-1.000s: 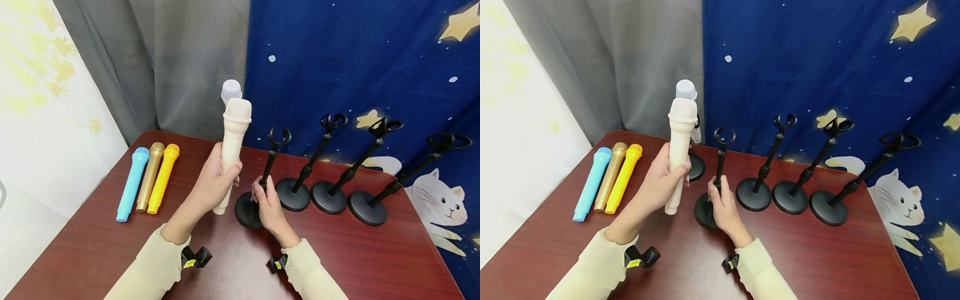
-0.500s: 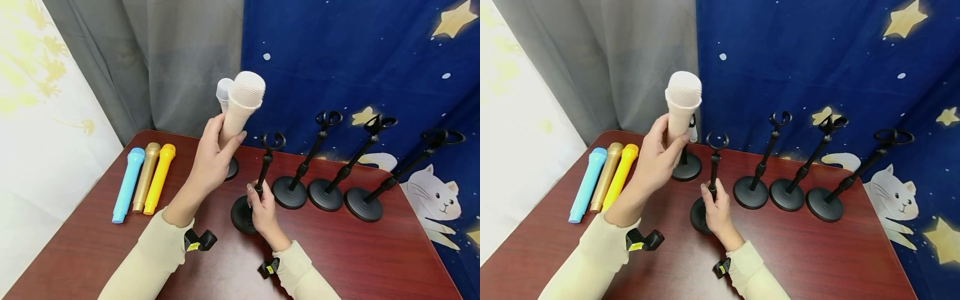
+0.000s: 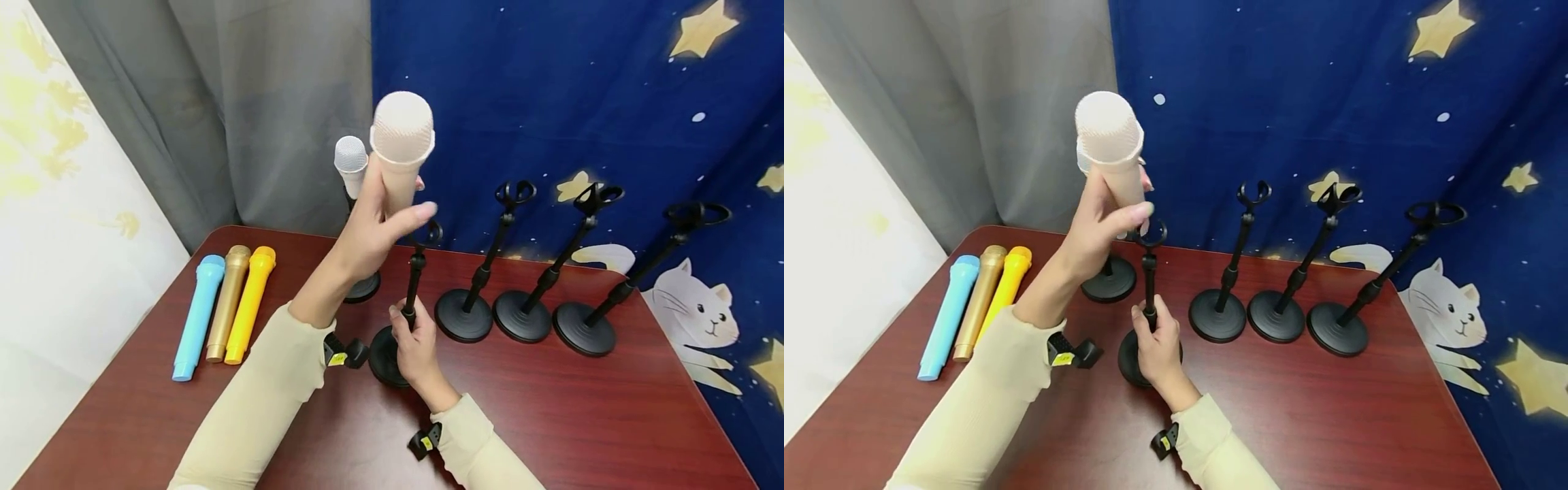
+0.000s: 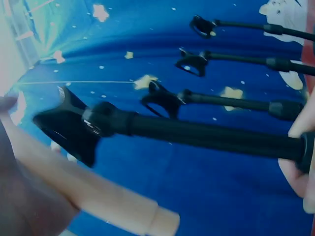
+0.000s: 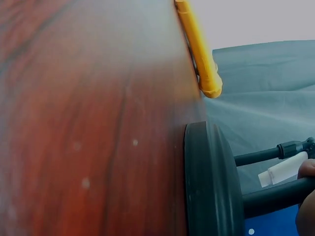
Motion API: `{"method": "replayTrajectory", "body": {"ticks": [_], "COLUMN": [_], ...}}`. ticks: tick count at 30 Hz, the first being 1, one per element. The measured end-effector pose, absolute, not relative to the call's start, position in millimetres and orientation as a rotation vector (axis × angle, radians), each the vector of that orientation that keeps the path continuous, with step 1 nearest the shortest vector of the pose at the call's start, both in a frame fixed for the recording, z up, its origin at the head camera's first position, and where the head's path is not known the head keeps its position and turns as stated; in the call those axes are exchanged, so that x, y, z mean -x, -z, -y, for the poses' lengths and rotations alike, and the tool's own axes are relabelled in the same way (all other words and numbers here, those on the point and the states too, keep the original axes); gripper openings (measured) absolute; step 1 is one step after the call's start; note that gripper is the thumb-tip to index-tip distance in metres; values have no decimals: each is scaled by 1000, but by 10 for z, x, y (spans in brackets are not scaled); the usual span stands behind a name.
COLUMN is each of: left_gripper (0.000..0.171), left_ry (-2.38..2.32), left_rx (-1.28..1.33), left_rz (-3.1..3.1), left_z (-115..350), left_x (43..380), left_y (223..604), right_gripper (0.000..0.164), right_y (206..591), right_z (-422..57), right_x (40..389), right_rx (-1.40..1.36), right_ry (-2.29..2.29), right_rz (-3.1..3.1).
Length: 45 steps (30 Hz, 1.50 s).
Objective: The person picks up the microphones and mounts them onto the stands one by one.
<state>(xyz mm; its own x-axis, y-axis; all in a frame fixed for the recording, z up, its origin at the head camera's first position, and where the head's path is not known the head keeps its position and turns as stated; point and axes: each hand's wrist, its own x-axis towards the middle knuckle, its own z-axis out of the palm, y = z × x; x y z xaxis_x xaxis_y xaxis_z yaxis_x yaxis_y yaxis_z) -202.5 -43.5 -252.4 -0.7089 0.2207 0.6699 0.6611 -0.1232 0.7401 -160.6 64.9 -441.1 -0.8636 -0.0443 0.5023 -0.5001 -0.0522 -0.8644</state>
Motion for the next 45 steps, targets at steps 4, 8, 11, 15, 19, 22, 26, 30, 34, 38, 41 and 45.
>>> {"method": "replayTrajectory", "body": {"ticks": [4,8,11,15,19,22,26,30,34,38,41,45], "left_gripper": [107,114,103,92,78,68,58,53,58,62,57,52], "left_ry": [1818,1765,1697,1592,1522,1487,1460,1462,1488,1509,1541,1577], "left_rx": [1051,1052,1082,1105,1071,1056,1055,1059,1022,961,938,944], "left_rz": [1948,2047,2062,2061,2107,2118,2087,2058,2065,2079,2035,1944], "left_z": [456,462,427,376,352,347,339,323,325,321,310,304], "left_x": [2132,2144,2147,2162,2173,2184,2199,2212,2208,2182,2165,2143], "left_y": [2588,2689,2726,2722,2730,2734,2756,2780,2789,2809,2838,2864], "right_gripper": [13,11,10,11,10,10,10,10,10,10,10,10], "right_y": [4418,4443,4448,4436,4440,4433,4435,4452,4450,4446,4438,4437], "right_z": [-573,-526,-531,-562,-609,-619,-619,-627,-626,-627,-629,-629], "right_x": [1597,1592,1604,1619,1618,1613,1615,1632,1640,1638,1637,1636], "right_rx": [-546,-571,-583,-574,-578,-588,-598,-600,-603,-605,-609,-612], "right_ry": [-1970,-1979,-1963,-1946,-1947,-1929,-1893,-1873,-1881,-1888,-1894,-1907], "right_rz": [1920,1912,1883,1860,1888,1896,1899,1904,1903,1903,1898,1897]}}
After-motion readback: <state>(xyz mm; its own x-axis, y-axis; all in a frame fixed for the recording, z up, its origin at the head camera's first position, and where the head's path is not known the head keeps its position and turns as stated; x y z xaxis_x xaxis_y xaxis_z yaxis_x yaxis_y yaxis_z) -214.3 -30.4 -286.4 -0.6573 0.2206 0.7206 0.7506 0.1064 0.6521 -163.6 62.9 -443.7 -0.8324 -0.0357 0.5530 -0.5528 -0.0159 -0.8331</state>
